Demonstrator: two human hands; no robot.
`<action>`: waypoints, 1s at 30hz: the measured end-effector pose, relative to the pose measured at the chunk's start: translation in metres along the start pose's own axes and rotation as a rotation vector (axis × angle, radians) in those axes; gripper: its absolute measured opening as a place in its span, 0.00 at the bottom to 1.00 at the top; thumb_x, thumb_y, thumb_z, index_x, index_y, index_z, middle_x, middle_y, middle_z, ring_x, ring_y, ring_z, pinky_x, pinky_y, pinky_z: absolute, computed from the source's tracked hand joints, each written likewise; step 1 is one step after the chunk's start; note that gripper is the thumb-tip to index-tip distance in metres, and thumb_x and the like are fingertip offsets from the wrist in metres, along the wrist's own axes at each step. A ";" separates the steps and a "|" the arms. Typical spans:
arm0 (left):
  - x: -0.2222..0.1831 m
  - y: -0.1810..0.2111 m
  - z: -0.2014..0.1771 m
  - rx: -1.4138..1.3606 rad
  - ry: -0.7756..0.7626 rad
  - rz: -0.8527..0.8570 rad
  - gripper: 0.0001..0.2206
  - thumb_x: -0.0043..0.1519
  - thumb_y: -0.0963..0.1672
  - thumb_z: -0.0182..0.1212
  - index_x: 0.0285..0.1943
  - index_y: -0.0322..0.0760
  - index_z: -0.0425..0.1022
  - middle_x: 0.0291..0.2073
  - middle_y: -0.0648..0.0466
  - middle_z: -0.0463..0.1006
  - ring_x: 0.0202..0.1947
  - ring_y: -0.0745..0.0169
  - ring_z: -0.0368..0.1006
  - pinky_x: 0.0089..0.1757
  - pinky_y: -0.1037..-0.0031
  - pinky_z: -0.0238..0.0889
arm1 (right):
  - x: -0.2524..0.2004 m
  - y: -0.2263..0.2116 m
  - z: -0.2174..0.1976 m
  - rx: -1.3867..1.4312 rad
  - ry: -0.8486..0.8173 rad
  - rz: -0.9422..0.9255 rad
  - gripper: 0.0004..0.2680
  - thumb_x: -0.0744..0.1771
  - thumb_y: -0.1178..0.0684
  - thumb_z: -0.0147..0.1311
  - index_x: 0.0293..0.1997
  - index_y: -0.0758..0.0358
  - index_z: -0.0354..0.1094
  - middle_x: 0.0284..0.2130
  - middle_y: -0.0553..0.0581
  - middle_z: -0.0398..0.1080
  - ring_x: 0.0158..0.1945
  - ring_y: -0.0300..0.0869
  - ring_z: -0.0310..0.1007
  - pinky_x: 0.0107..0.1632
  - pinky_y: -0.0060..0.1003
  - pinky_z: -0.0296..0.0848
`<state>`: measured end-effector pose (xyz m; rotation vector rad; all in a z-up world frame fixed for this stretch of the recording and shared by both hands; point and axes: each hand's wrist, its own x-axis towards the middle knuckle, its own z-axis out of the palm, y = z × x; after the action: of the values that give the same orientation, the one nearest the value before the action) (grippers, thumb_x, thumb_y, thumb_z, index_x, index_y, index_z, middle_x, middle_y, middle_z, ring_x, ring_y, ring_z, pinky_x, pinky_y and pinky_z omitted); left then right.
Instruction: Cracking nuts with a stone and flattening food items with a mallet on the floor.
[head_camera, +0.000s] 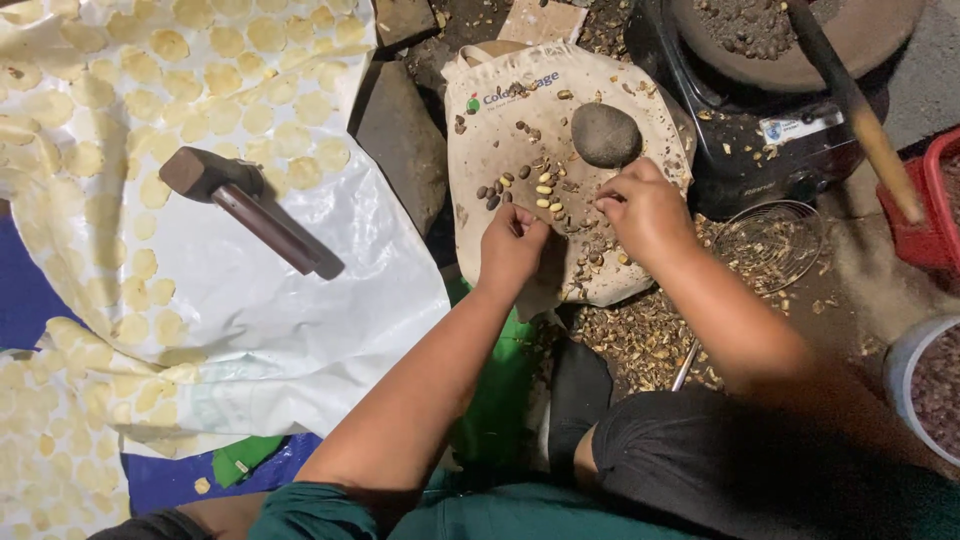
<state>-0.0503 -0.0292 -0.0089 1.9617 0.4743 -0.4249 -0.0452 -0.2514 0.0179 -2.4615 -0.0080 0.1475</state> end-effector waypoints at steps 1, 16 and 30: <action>0.002 -0.004 0.000 0.006 -0.014 0.008 0.09 0.55 0.47 0.66 0.40 0.41 0.78 0.24 0.54 0.78 0.30 0.60 0.78 0.35 0.69 0.72 | 0.000 -0.004 0.002 -0.028 -0.061 -0.065 0.05 0.65 0.53 0.63 0.43 0.52 0.79 0.41 0.57 0.72 0.42 0.53 0.79 0.45 0.45 0.78; -0.010 0.010 -0.014 0.100 -0.106 0.074 0.10 0.59 0.46 0.68 0.41 0.36 0.79 0.27 0.47 0.80 0.34 0.51 0.78 0.40 0.64 0.70 | -0.008 -0.013 0.006 0.020 -0.158 -0.074 0.07 0.66 0.57 0.58 0.47 0.58 0.77 0.38 0.62 0.77 0.47 0.59 0.78 0.51 0.51 0.75; 0.002 -0.029 -0.014 -0.110 -0.227 -0.010 0.13 0.71 0.49 0.55 0.55 0.41 0.82 0.26 0.52 0.81 0.27 0.69 0.75 0.31 0.76 0.72 | 0.025 -0.034 0.029 0.071 -0.104 -0.092 0.04 0.64 0.54 0.61 0.40 0.55 0.76 0.36 0.57 0.76 0.43 0.53 0.80 0.45 0.47 0.79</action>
<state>-0.0623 -0.0050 -0.0265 1.7799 0.3543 -0.6077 -0.0226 -0.2058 0.0142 -2.3754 -0.1578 0.2310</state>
